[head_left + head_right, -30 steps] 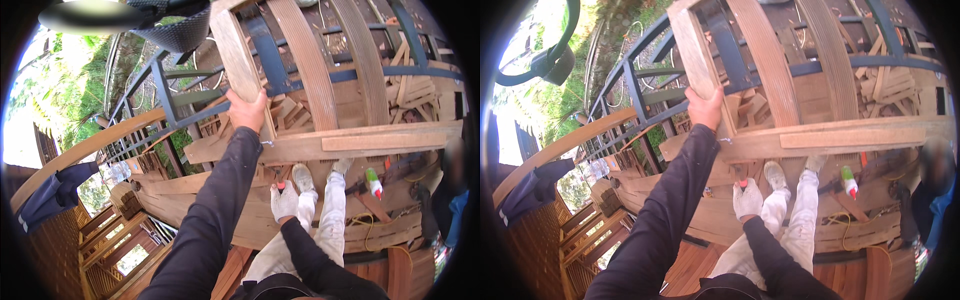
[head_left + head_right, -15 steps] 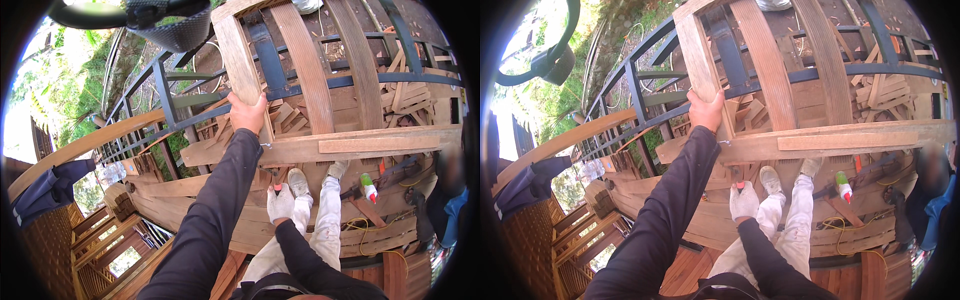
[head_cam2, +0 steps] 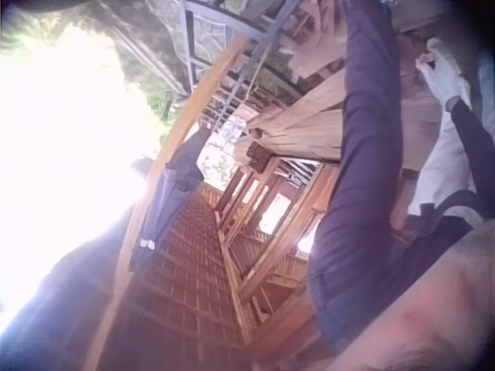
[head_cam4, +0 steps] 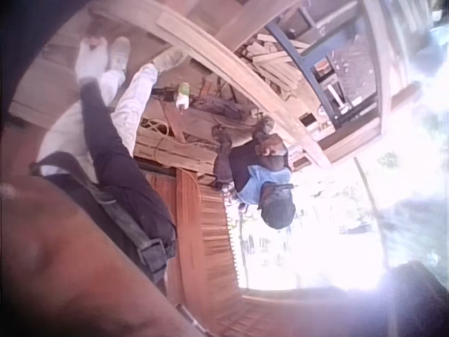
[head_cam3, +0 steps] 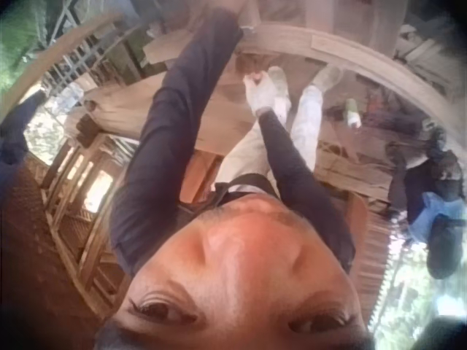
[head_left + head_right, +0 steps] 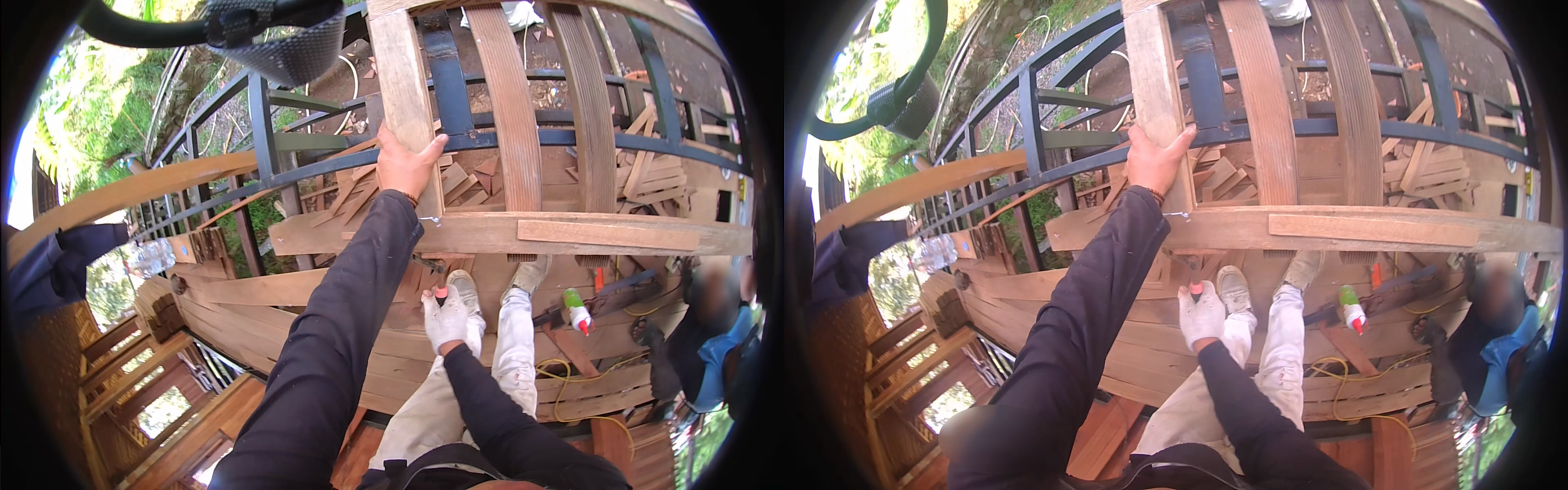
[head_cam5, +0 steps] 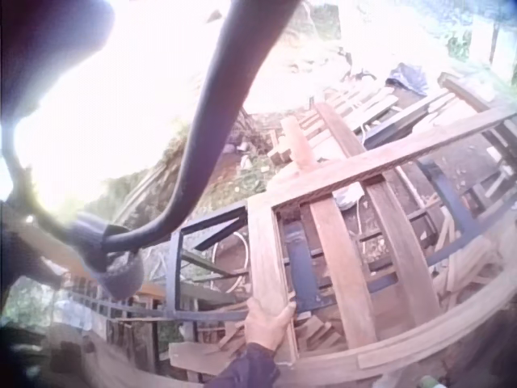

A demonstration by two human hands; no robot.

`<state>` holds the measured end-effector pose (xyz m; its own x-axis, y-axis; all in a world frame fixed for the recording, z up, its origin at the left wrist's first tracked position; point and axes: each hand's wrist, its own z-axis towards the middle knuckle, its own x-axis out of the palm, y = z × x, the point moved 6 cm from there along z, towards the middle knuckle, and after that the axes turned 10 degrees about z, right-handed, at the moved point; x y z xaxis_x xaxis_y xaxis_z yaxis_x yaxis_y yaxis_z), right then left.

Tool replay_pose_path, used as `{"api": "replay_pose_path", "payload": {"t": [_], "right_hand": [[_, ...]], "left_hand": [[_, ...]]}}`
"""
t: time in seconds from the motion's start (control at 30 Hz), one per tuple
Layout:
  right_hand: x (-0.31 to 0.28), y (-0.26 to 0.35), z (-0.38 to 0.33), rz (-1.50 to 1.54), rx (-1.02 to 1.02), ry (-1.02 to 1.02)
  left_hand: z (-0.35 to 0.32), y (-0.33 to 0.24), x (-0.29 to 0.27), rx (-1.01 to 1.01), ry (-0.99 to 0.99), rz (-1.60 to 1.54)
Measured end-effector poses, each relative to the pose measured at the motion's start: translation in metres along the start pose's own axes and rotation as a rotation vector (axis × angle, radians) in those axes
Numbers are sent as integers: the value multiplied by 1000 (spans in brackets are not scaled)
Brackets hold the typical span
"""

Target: The person assembles a wooden structure by positioning planks, applying glue, and securing them with clamps. They repeatedly adjust and align the pieces to fit the frame.

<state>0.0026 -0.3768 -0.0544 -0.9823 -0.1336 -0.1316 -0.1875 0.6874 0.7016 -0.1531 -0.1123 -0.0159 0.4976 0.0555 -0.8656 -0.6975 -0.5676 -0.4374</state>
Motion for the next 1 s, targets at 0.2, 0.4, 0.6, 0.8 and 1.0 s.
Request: {"api": "replay_pose_path", "payload": {"t": [0.2,0.4,0.6,0.8,1.0], "right_hand": [[4,-21,9,-150,12,114],[-2,9,7,-206,-11,48],[-2,-16,2,-353,-84,-127],[-6,-35,21,-206,-98,-107],[-7,-54,34,-128,-196,-4]], "left_hand": [[13,70,-2,85,203,-648],[-111,195,-46,-408,54,-932],[-379,327,52,-689,424,-625],[-516,303,62,-699,749,-476],[-502,296,61,-656,710,-451]]}}
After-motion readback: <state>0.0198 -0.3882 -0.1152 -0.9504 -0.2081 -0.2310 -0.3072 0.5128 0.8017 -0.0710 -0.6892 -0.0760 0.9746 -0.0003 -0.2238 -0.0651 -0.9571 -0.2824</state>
